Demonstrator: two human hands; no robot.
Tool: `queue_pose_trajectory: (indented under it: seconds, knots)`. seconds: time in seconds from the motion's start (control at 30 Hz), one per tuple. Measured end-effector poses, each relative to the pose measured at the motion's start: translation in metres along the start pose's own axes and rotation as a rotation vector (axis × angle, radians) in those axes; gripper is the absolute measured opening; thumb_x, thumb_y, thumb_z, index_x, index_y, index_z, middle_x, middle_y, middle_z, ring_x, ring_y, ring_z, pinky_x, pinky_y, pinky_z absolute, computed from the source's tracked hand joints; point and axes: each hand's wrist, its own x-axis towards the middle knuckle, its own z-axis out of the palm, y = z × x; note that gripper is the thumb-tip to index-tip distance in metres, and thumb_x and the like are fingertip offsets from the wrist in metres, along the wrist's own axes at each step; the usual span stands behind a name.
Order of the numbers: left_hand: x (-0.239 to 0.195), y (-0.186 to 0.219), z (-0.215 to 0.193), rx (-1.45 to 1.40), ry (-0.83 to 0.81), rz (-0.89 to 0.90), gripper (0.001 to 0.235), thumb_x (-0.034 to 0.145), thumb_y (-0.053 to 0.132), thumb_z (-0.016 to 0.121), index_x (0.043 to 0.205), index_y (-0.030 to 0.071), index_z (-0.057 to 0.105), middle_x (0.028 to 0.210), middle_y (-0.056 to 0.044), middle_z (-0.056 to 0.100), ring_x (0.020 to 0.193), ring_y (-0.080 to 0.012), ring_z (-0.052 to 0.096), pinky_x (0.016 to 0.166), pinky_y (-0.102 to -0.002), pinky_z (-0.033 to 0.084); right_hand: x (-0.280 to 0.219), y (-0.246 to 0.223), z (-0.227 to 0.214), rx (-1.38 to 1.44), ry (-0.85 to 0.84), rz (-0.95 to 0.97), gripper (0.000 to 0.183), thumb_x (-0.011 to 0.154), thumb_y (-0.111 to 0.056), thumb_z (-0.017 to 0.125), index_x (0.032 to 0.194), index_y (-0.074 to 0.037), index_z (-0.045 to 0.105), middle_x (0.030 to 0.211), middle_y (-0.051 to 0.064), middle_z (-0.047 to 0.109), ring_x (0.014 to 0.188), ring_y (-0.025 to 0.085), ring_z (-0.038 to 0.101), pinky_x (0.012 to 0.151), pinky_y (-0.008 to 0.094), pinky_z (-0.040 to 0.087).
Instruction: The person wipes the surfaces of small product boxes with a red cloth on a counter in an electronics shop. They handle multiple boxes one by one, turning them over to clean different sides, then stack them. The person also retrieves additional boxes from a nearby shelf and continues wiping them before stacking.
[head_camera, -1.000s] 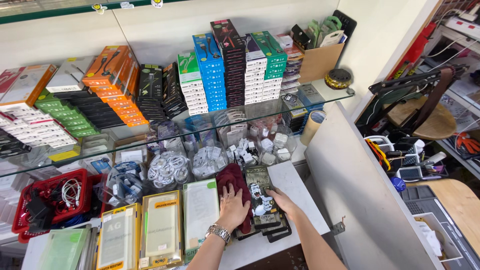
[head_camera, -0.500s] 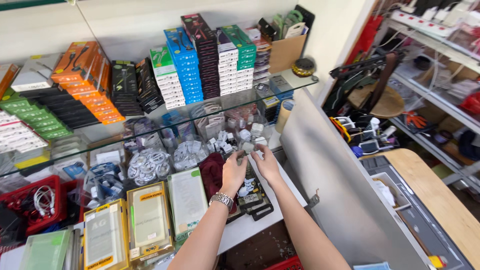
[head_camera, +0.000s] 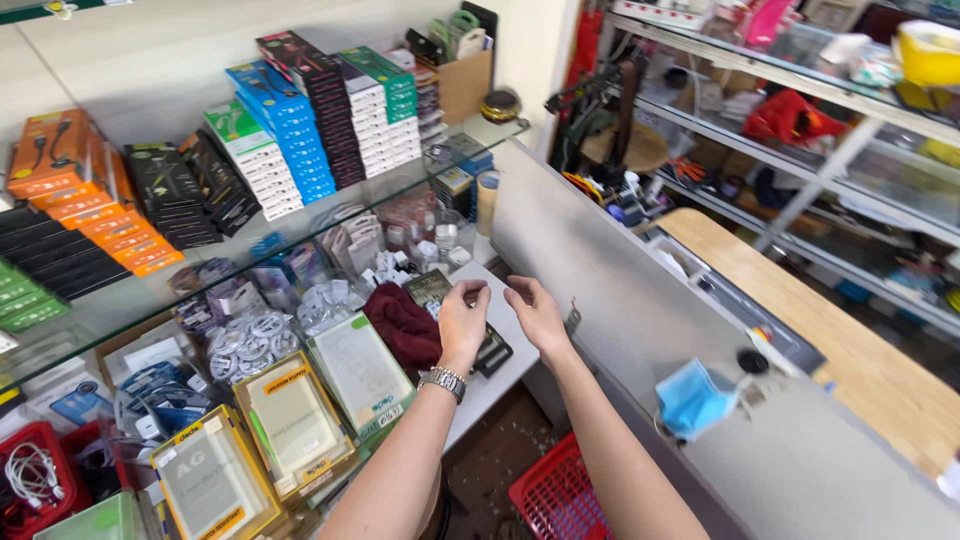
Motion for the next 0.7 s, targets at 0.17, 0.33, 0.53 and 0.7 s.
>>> queue_pose_trajectory:
  seconds: [0.17, 0.33, 0.53, 0.7]
  knots:
    - [-0.047, 0.012, 0.01, -0.039, -0.131, 0.059, 0.023, 0.093, 0.021, 0.069, 0.105, 0.001, 0.073, 0.101, -0.012, 0.079, 0.096, -0.0221, 0.076, 0.089, -0.034, 0.056, -0.068, 0.0, -0.027, 0.038, 0.109, 0.09, 0.045, 0.096, -0.029, 0.063, 0.134, -0.007, 0.063, 0.13, 0.01, 0.07, 0.121, 0.021, 0.065, 0.095, 0.037, 0.051]
    - [-0.105, 0.039, 0.031, -0.038, -0.263, 0.062, 0.024, 0.092, 0.021, 0.07, 0.105, 0.0, 0.073, 0.1, -0.013, 0.078, 0.097, -0.022, 0.075, 0.088, -0.035, 0.056, -0.13, 0.008, -0.065, 0.061, 0.237, 0.048, 0.041, 0.097, -0.026, 0.064, 0.132, -0.004, 0.064, 0.125, 0.012, 0.073, 0.122, 0.021, 0.066, 0.101, 0.033, 0.05]
    - [-0.181, 0.077, 0.066, -0.098, -0.418, 0.055, 0.024, 0.093, 0.02, 0.069, 0.107, 0.001, 0.073, 0.101, -0.012, 0.078, 0.097, -0.0209, 0.075, 0.088, -0.034, 0.057, -0.199, 0.015, -0.126, 0.043, 0.361, 0.011, 0.039, 0.098, -0.025, 0.062, 0.131, -0.004, 0.065, 0.126, 0.012, 0.072, 0.121, 0.021, 0.067, 0.1, 0.033, 0.051]
    - [-0.262, 0.105, 0.093, -0.12, -0.511, 0.03, 0.024, 0.092, 0.021, 0.069, 0.106, 0.001, 0.074, 0.101, -0.011, 0.079, 0.096, -0.0199, 0.076, 0.087, -0.033, 0.057, -0.285, 0.013, -0.174, 0.027, 0.447, 0.077, 0.039, 0.098, -0.026, 0.062, 0.132, -0.005, 0.065, 0.125, 0.013, 0.072, 0.12, 0.02, 0.066, 0.097, 0.034, 0.051]
